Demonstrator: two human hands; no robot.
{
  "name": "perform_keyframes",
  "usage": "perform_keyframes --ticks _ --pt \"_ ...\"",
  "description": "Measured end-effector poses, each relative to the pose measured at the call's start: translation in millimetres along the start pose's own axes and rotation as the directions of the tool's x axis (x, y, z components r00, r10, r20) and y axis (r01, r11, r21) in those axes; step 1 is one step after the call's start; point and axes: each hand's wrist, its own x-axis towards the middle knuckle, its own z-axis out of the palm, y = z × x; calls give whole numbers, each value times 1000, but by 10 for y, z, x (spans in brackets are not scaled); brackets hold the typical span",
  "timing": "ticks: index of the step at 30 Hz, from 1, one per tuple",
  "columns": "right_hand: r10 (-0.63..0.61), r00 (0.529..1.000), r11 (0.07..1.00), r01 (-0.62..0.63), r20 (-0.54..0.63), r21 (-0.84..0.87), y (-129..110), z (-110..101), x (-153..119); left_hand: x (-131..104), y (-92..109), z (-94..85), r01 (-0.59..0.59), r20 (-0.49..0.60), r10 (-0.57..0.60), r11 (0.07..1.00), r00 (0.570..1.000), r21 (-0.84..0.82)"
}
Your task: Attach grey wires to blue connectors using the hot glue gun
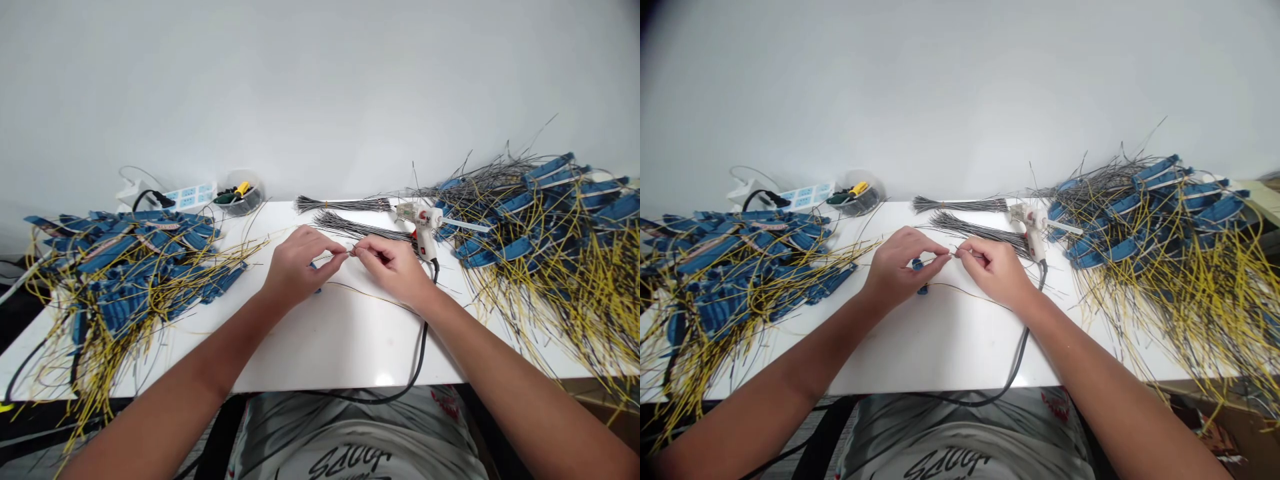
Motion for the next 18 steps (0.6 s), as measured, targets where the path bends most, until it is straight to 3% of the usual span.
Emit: perform_keyframes --ticks 5,18 --pt "-45 998 996 48 38 -80 -17 -7 -14 -21 -16 0 8 23 -10 999 1000 50" --pt "-40 997 999 41 73 -21 -68 -21 -20 -32 -47 -16 -60 26 58 995 998 75"
